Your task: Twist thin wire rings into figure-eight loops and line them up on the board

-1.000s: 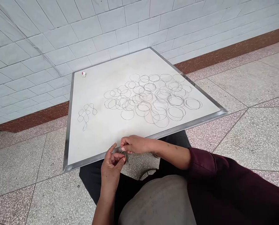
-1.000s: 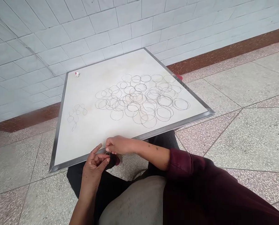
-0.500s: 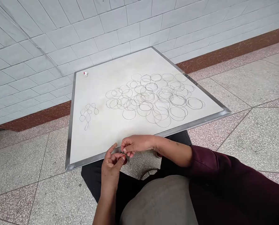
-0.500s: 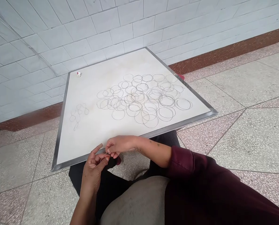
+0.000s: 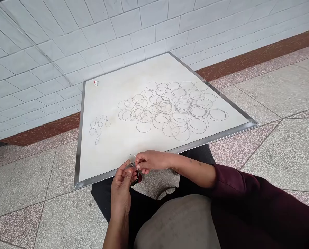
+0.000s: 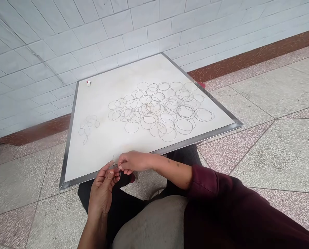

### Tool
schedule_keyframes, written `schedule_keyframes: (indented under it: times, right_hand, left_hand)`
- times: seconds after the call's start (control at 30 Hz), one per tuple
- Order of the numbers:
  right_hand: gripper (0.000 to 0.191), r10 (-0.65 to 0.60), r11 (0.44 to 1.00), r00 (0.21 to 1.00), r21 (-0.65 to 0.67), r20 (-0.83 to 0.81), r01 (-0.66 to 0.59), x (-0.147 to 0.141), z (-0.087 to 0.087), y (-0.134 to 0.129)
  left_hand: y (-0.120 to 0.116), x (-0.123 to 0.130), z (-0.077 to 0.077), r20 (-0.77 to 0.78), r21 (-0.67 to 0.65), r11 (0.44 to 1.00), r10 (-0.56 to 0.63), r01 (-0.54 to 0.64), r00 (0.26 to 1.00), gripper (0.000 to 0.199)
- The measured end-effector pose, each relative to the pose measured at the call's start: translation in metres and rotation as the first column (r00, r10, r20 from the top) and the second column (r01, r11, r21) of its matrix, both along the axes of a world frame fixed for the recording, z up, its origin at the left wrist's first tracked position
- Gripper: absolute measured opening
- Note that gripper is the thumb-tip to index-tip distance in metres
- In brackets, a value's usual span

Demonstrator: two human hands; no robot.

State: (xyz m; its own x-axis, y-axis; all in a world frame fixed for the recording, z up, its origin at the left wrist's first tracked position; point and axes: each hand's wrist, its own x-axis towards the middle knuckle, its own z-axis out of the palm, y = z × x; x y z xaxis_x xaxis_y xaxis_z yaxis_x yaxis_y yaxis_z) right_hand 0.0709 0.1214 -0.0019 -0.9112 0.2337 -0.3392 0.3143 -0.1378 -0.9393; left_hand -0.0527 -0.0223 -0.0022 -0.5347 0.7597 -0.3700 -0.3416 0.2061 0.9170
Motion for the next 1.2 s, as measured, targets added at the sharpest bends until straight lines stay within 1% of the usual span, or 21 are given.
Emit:
schedule_keyframes:
  times: [0.1, 0.2, 0.3, 0.4, 0.47, 0.53, 0.6, 0.7, 0.83, 0.97, 1.2]
  right_hand:
    - [0.005, 0.024, 0.998, 1.000, 0.053, -0.017, -0.023, 0.000, 0.000, -0.001]
    - [0.006, 0.055, 0.997, 0.997, 0.065, -0.058, -0.051, -0.001, -0.006, -0.002]
    - [0.007, 0.026, 0.997, 0.995, 0.075, -0.099, -0.019, -0.004, -0.012, -0.004]
    - [0.006, -0.065, 0.995, 0.986, 0.070, -0.152, 0.076, -0.007, -0.014, -0.012]
    - [0.008, -0.162, 0.984, 0.970, 0.039, -0.181, 0.172, -0.009, -0.013, -0.020]
    - [0.015, -0.253, 0.965, 0.949, 0.022, -0.190, 0.261, -0.011, -0.014, -0.028]
    - [0.020, -0.317, 0.941, 0.928, 0.055, -0.196, 0.333, -0.013, -0.015, -0.035]
    - [0.023, -0.370, 0.901, 0.902, 0.151, -0.221, 0.407, -0.015, -0.015, -0.042]
    - [0.025, -0.376, 0.865, 0.883, 0.236, -0.280, 0.444, -0.016, -0.009, -0.046]
    - [0.028, -0.354, 0.854, 0.873, 0.265, -0.337, 0.448, -0.015, -0.004, -0.047]
    - [0.021, -0.323, 0.836, 0.864, 0.312, -0.386, 0.452, -0.015, -0.005, -0.047]
  left_hand:
    - [0.000, -0.002, 0.000, 0.018, -0.001, 1.000, 0.010, -0.010, 1.000, 0.048]
    - [0.001, -0.003, 0.001, 0.012, -0.007, 1.000, -0.001, 0.001, 1.000, 0.049]
    - [0.002, -0.003, 0.003, 0.015, 0.000, 1.000, -0.009, 0.009, 1.000, 0.049]
    - [0.003, -0.003, 0.005, 0.037, 0.011, 1.000, 0.014, -0.014, 0.999, 0.050]
    - [0.004, -0.003, 0.005, 0.048, 0.034, 0.997, 0.061, -0.063, 0.997, 0.051]
    - [0.004, -0.002, 0.005, 0.047, 0.069, 0.990, 0.120, -0.123, 0.992, 0.051]
    - [0.005, 0.000, 0.004, 0.047, 0.104, 0.980, 0.167, -0.171, 0.985, 0.049]
    - [0.004, 0.003, 0.005, 0.067, 0.141, 0.968, 0.200, -0.207, 0.978, 0.048]
    - [0.004, 0.005, 0.009, 0.107, 0.150, 0.968, 0.188, -0.203, 0.976, 0.048]
    - [0.003, 0.005, 0.010, 0.163, 0.163, 0.964, 0.183, -0.209, 0.970, 0.050]
    - [0.004, 0.005, 0.007, 0.215, 0.202, 0.944, 0.217, -0.260, 0.952, 0.049]
